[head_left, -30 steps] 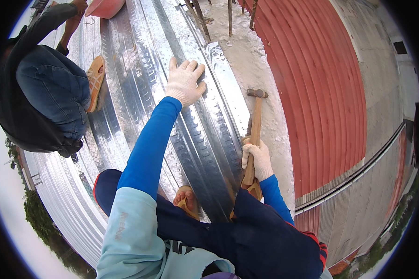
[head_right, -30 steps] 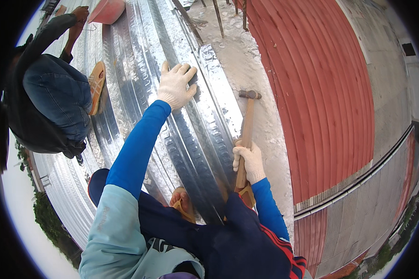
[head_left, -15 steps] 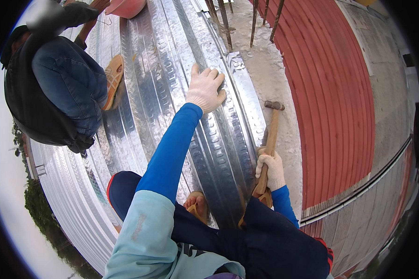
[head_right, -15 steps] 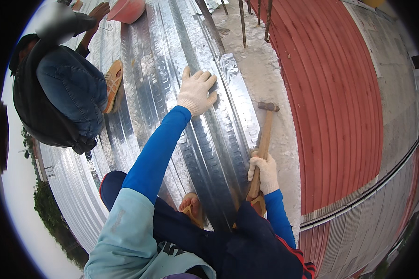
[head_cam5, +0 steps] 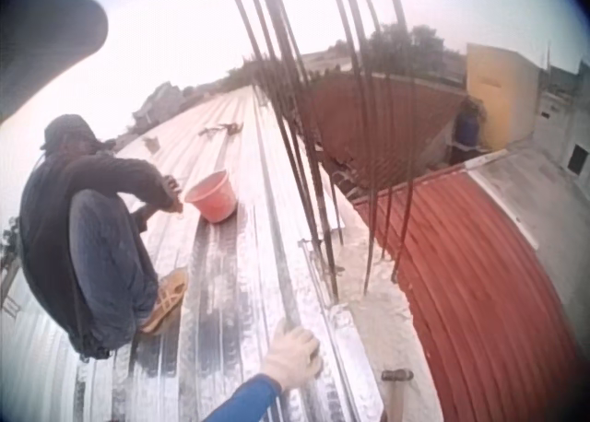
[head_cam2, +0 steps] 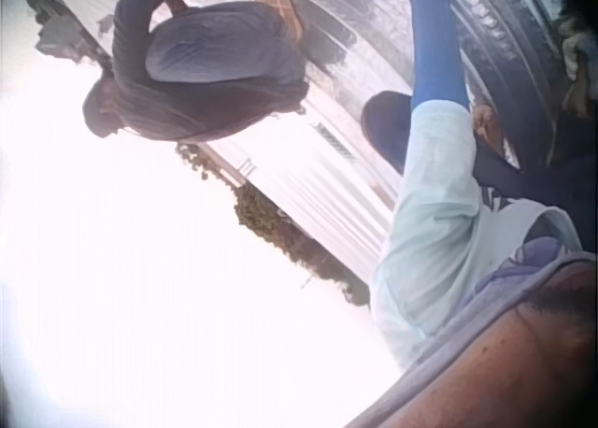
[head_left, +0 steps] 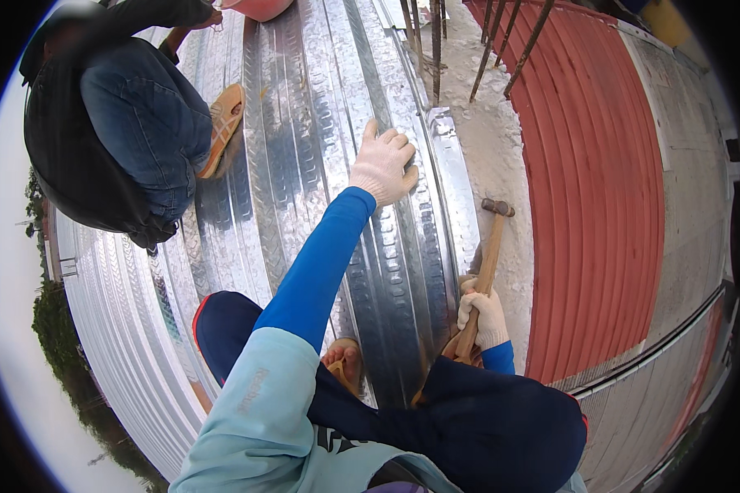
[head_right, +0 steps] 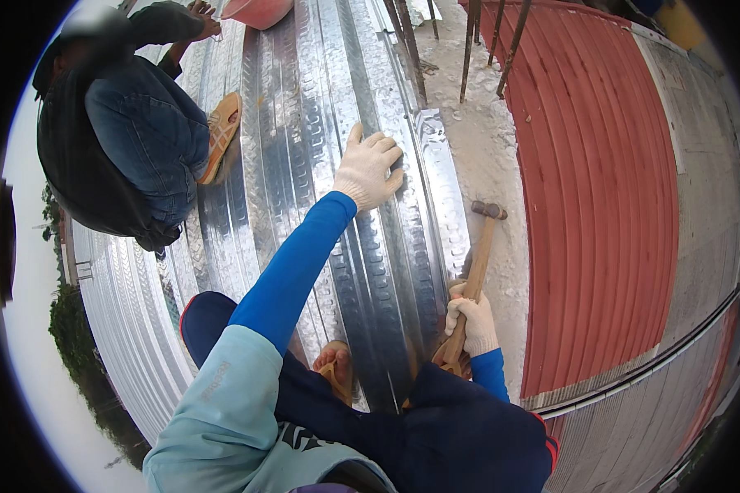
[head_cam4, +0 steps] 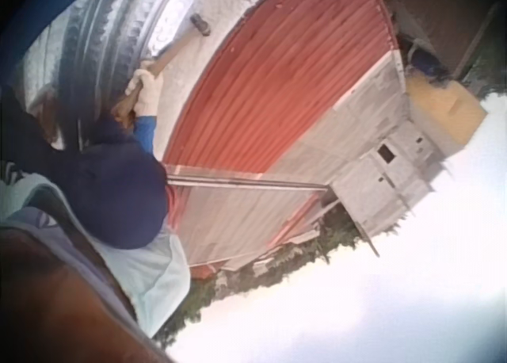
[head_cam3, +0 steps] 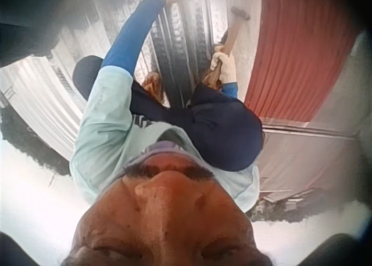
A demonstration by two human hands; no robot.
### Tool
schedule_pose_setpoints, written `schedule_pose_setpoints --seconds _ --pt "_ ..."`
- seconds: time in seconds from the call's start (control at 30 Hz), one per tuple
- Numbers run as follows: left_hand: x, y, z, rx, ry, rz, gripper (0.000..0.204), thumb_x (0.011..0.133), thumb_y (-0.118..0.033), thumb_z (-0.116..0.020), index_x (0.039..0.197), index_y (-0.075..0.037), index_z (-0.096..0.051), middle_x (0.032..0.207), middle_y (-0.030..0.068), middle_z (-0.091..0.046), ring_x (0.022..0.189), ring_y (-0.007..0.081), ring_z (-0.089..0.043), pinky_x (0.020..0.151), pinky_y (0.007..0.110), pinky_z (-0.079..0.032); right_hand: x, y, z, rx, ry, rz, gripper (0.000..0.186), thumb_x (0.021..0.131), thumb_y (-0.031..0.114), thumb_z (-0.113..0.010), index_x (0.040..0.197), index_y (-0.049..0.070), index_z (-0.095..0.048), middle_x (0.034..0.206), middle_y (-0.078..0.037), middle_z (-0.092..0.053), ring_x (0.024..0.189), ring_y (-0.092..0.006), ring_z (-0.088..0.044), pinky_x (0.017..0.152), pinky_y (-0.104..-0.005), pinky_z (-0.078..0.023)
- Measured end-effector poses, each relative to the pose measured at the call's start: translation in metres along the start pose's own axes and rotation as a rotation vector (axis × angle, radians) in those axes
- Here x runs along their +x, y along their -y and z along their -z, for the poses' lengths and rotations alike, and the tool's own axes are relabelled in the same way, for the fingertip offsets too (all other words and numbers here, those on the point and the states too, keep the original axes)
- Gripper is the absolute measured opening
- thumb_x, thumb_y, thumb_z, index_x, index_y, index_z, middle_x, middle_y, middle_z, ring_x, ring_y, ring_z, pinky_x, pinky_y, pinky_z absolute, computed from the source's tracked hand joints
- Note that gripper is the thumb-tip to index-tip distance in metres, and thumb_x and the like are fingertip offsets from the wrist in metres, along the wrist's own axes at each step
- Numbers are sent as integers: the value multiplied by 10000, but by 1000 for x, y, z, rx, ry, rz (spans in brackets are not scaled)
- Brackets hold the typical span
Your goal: The person is installing metal roof panels on a sloped roof. They use a hammer to secure nails into the panels, working alongside another person who assists with positioning and additional nailing.
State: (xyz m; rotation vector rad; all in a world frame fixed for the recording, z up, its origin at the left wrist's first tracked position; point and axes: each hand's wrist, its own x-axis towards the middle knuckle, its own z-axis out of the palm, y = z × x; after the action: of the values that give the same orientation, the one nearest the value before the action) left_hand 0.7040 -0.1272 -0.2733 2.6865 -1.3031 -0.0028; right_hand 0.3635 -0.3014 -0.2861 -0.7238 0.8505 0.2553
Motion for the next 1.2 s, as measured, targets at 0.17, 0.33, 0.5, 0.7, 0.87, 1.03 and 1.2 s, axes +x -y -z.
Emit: schedule_pose_setpoints --seconds 0.17,0.33,0.5,0.7,0.87,1.03,1.2 --pt "-7 6 7 11 36 33 280 976 -289 -712 1119 -66 -802 1181 93 -757 1278 280 -669 1320 655 -305 -11 7 -1 -172 -9 12 173 913 -20 -730 1022 28 -605 751 -64 -623 527 -163 -619 492 -323 -541" --pt "-1 2 9 1 0 22 235 984 -260 -712 1087 -67 -796 1140 90 -744 1241 265 -672 1326 651 -318 -3 32 28 -608 -42 146 242 880 7 -792 1073 -6 -647 799 -102 -688 610 -188 -682 569 -347 -541" --pt "-7 3 7 -12 13 35 224 977 -259 -716 1066 -68 -793 1111 83 -734 1217 268 -673 1324 643 -318 42 64 46 -967 -25 404 312 872 58 -804 1142 -27 -672 874 -103 -719 711 -220 -709 688 -372 -568" --pt "1 11 7 -37 -30 -76 281 906 -339 -766 923 -58 -774 975 111 -712 1116 293 -674 1185 581 -410 49 164 -12 -1500 -85 433 380 890 130 -832 1200 -28 -681 867 -247 -735 794 -394 -762 758 -469 -580" --pt "0 89 41 -39 283 -532 374 920 -374 -786 1090 -44 -745 1102 112 -679 1116 303 -661 1111 521 -477 50 225 -77 -1987 48 516 317 930 208 -845 1084 32 -632 842 -224 -743 858 -438 -778 754 -555 -582" --pt "67 207 97 250 336 -452 473 985 -401 -781 1279 -36 -717 1227 144 -690 1188 313 -670 1049 461 -533 38 275 -129 -2316 59 372 298 937 227 -844 1062 52 -638 861 -173 -759 838 -386 -795 748 -519 -617" --pt "149 330 85 215 205 405 842 1065 -666 -631 1550 18 -559 1424 297 -674 1358 452 -668 1148 573 -523 54 284 -183 -2439 160 222 296 946 217 -838 1086 31 -655 877 -171 -775 835 -376 -815 741 -510 -648"
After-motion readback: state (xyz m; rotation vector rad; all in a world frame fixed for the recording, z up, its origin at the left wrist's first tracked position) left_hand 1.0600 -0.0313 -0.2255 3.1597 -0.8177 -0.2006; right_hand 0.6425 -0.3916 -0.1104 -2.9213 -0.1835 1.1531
